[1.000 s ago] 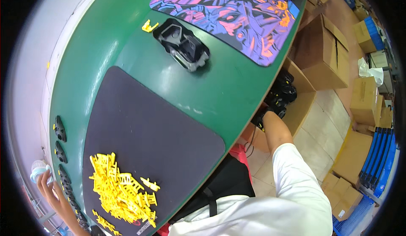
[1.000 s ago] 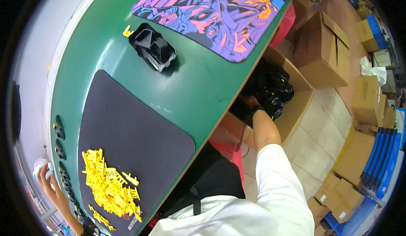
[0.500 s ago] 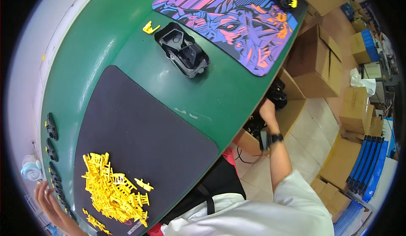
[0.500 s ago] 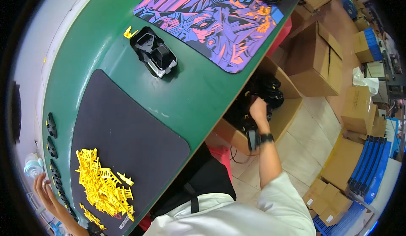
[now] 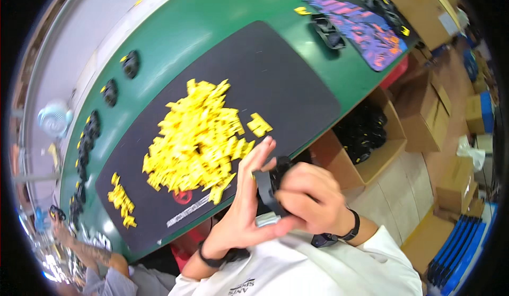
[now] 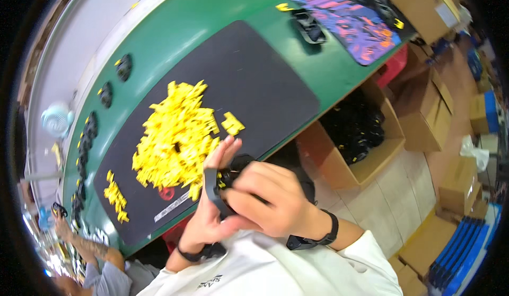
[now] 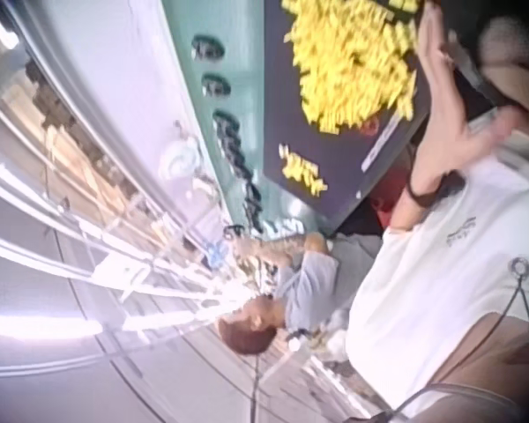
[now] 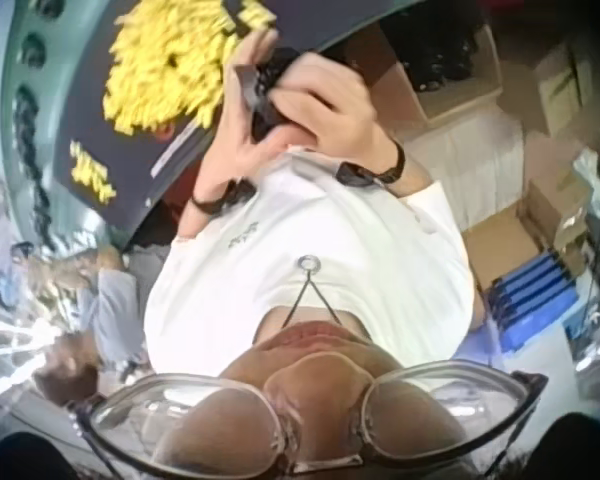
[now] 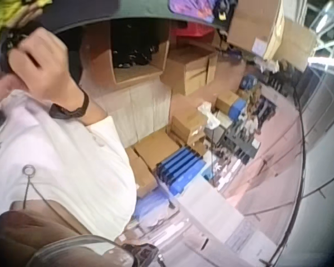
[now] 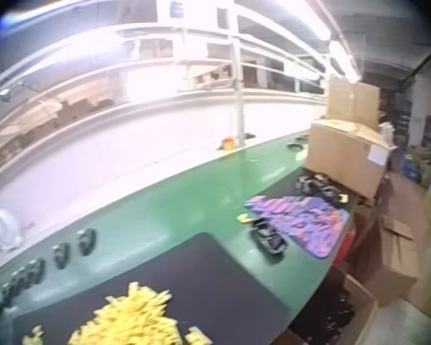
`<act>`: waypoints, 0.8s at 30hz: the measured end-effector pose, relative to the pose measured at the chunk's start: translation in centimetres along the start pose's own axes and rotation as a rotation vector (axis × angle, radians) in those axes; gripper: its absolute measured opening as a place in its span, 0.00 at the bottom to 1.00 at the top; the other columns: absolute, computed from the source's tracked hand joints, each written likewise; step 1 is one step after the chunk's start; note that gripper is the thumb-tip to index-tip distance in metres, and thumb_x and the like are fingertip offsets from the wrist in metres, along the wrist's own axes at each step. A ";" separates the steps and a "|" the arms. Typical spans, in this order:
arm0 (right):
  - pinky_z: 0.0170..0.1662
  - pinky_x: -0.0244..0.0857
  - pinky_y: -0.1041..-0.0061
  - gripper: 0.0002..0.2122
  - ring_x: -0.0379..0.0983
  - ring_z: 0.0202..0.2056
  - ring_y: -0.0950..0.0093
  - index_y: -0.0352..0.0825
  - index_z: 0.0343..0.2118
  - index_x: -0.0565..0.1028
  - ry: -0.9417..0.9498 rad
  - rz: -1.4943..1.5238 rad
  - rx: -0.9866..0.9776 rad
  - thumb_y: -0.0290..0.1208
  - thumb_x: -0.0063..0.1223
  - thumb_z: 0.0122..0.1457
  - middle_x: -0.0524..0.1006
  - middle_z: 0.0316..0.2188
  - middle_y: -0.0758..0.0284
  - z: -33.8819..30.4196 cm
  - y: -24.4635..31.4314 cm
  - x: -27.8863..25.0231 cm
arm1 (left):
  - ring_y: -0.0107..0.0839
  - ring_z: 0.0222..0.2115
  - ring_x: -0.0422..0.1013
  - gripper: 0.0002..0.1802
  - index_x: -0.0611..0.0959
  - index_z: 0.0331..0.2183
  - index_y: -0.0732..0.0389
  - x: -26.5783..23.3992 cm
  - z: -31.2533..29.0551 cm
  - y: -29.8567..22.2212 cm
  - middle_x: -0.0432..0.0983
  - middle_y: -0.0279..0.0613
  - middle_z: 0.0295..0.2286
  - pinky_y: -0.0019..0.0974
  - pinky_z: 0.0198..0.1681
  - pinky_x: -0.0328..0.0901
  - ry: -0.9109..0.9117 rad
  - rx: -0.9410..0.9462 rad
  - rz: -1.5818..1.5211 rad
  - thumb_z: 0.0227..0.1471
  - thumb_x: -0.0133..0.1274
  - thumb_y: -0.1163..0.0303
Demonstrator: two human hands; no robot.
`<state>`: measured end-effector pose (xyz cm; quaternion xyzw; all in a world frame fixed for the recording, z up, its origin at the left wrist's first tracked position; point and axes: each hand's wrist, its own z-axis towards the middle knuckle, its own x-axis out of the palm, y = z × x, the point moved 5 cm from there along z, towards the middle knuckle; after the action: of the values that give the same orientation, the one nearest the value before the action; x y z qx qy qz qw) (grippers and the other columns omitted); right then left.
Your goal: The person is assembling electronic components, specifically game controller shells, by inserting yellow plastic parts.
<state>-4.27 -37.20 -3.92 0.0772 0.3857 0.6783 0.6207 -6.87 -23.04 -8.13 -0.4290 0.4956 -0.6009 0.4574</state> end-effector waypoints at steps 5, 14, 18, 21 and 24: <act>0.33 0.70 0.69 0.21 0.74 0.28 0.64 0.25 0.34 0.77 -0.004 0.208 0.027 0.44 0.45 0.68 0.75 0.29 0.58 3.9 0.8 6.1 | 0.45 0.52 0.70 0.64 0.52 0.66 0.68 -4.7 -3.7 0.7 0.67 0.55 0.52 0.46 0.54 0.66 -0.401 -0.078 -0.446 0.46 0.62 0.34; 0.38 0.68 0.69 0.05 0.73 0.34 0.65 0.32 0.34 0.77 0.080 -0.359 0.614 0.19 0.60 0.54 0.75 0.28 0.63 3.8 -8.2 4.6 | 0.51 0.42 0.76 0.53 0.52 0.67 0.59 -7.3 -4.5 1.1 0.76 0.58 0.37 0.53 0.33 0.79 -0.434 -0.089 -0.764 0.56 0.34 0.26; 0.30 0.60 0.82 0.09 0.67 0.27 0.80 0.36 0.31 0.84 -0.030 -0.060 0.430 0.15 0.66 0.46 0.69 0.28 0.71 4.9 -3.7 3.9 | 0.45 0.40 0.78 0.53 0.54 0.66 0.57 -7.2 -4.2 0.8 0.77 0.54 0.38 0.47 0.33 0.79 -0.469 -0.172 -0.686 0.56 0.29 0.24; 0.30 0.63 0.82 0.10 0.69 0.26 0.81 0.34 0.33 0.84 0.108 0.303 0.339 0.15 0.64 0.47 0.72 0.33 0.68 5.8 -2.0 5.5 | 0.35 0.46 0.76 0.52 0.59 0.64 0.60 -7.1 -3.8 1.1 0.74 0.45 0.46 0.42 0.48 0.73 -0.477 -0.199 -0.537 0.57 0.30 0.25; 0.31 0.69 0.83 0.08 0.74 0.27 0.81 0.31 0.34 0.81 0.236 0.391 0.460 0.18 0.65 0.49 0.75 0.35 0.65 5.4 -2.2 7.1 | 0.31 0.52 0.69 0.42 0.56 0.66 0.60 -6.7 -3.3 0.1 0.68 0.44 0.52 0.36 0.55 0.65 -0.475 -0.121 -0.454 0.66 0.27 0.36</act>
<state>-0.92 -28.68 -4.24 0.2087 0.5761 0.6840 0.3958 -8.58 -15.84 -9.09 -0.6828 0.3018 -0.5401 0.3884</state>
